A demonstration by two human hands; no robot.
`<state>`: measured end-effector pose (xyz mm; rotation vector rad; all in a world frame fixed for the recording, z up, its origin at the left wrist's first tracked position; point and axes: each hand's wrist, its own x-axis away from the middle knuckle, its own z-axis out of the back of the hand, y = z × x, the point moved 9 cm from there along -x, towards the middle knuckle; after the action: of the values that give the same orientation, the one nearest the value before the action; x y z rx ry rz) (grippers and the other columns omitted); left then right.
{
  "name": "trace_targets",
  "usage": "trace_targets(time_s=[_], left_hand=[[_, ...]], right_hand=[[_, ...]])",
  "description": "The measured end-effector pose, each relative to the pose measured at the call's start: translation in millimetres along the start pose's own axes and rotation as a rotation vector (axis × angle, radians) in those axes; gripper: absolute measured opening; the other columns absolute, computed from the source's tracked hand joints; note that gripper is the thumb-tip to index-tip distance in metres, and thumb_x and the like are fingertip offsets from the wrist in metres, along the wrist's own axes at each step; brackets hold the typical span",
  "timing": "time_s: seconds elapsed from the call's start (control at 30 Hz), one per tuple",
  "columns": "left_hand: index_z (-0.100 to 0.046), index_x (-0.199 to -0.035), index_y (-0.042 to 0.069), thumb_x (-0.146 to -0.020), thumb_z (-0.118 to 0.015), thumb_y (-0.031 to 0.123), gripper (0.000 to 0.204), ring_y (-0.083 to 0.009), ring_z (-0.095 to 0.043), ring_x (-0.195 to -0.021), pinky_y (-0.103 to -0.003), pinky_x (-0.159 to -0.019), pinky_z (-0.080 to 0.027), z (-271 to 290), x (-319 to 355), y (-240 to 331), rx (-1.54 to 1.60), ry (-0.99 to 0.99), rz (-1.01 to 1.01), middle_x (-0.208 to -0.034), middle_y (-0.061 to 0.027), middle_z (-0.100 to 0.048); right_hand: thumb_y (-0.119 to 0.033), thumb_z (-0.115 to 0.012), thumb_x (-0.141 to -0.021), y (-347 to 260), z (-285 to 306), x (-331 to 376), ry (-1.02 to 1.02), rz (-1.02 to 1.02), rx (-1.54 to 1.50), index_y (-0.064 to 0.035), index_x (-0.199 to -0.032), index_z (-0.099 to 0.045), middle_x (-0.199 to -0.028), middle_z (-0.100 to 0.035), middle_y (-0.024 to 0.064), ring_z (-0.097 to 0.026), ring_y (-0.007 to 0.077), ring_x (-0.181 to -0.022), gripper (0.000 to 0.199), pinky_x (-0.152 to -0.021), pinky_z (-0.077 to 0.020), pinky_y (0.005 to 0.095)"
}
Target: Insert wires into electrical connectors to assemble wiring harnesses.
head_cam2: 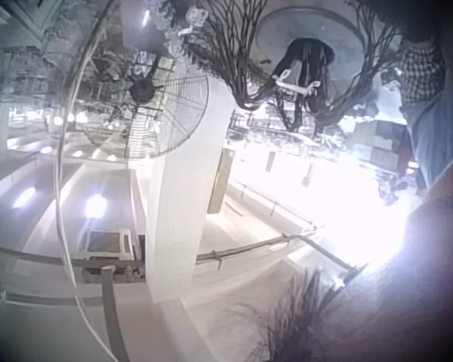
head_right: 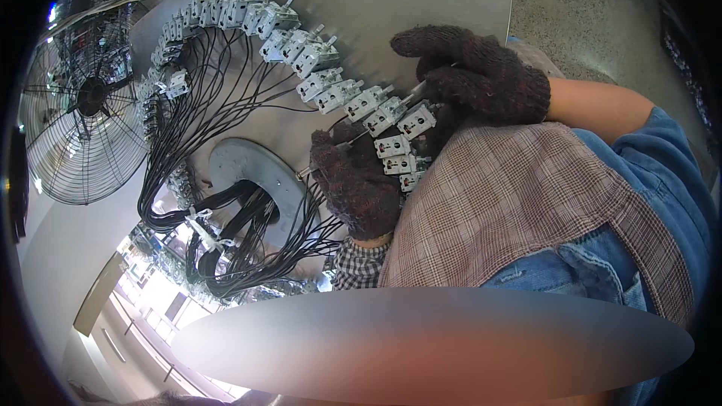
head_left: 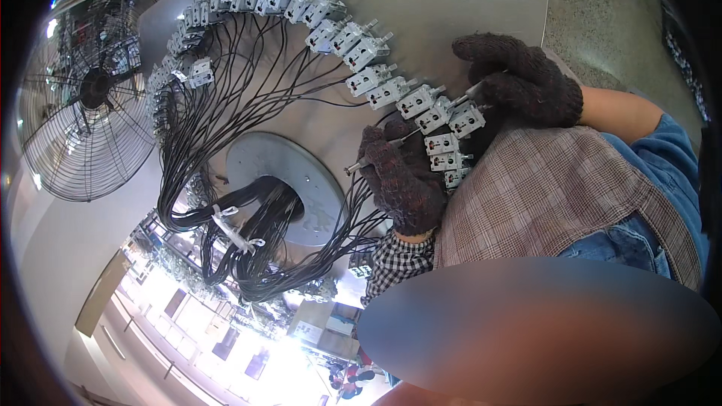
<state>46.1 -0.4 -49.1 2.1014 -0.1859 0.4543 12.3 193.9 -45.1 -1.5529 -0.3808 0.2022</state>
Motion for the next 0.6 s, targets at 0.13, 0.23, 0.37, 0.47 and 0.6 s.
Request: trace_targets(time_s=[0.13, 0.23, 0.37, 0.47, 0.6], left_hand=[[-0.049, -0.110, -0.001, -0.097, -0.038, 0.035, 0.039, -0.0289, -0.056, -0.105, -0.043, -0.091, -0.049, 8, 1, -2, 0.013, 0.088, 0.034, -0.110, -0.0179, -0.055], [-0.048, -0.109, -0.003, -0.098, -0.039, 0.031, 0.036, -0.0289, -0.054, -0.108, -0.044, -0.094, -0.047, 3, 1, 1, 0.084, 0.019, 0.010, -0.111, -0.0174, -0.055], [-0.046, -0.114, -0.001, -0.098, -0.041, 0.028, 0.033, -0.0270, -0.054, -0.108, -0.042, -0.094, -0.047, 8, 3, 0, 0.110, -0.002, -0.032, -0.112, -0.0156, -0.055], [-0.045, -0.116, 0.000, -0.097, -0.043, 0.027, 0.033, -0.0260, -0.055, -0.107, -0.041, -0.094, -0.048, 23, 5, -3, -0.005, 0.147, -0.019, -0.113, -0.0147, -0.055], [-0.045, -0.117, 0.001, -0.097, -0.043, 0.027, 0.032, -0.0262, -0.055, -0.107, -0.040, -0.093, -0.048, 21, 5, 1, -0.011, 0.171, -0.004, -0.113, -0.0148, -0.054]], right_hand=[[-0.020, -0.053, -0.091, -1, 0, 0, 0.015, -0.026, 0.079, -0.0099, -0.133, -0.043, -0.101, -0.058, 0.0127, -0.061, 0.0194, -0.090, 0.045, -0.079, -0.0511, 0.0318], [-0.018, -0.054, -0.090, -7, -3, -2, 0.009, 0.007, 0.083, -0.0089, -0.132, -0.044, -0.100, -0.058, 0.0138, -0.062, 0.0208, -0.088, 0.044, -0.077, -0.0522, 0.0324], [-0.015, -0.056, -0.089, -10, -2, -4, 0.071, 0.212, 0.219, -0.0072, -0.130, -0.045, -0.099, -0.059, 0.0158, -0.062, 0.0217, -0.086, 0.043, -0.074, -0.0533, 0.0338], [-0.013, -0.062, -0.085, -26, -8, 1, 0.034, 0.366, 0.306, -0.0051, -0.129, -0.046, -0.104, -0.058, 0.0182, -0.063, 0.0227, -0.087, 0.047, -0.074, -0.0545, 0.0341], [-0.014, -0.070, -0.078, -34, -8, -5, -0.010, 0.297, 0.401, -0.0033, -0.127, -0.046, -0.113, -0.054, 0.0188, -0.064, 0.0230, -0.087, 0.056, -0.076, -0.0553, 0.0338]])
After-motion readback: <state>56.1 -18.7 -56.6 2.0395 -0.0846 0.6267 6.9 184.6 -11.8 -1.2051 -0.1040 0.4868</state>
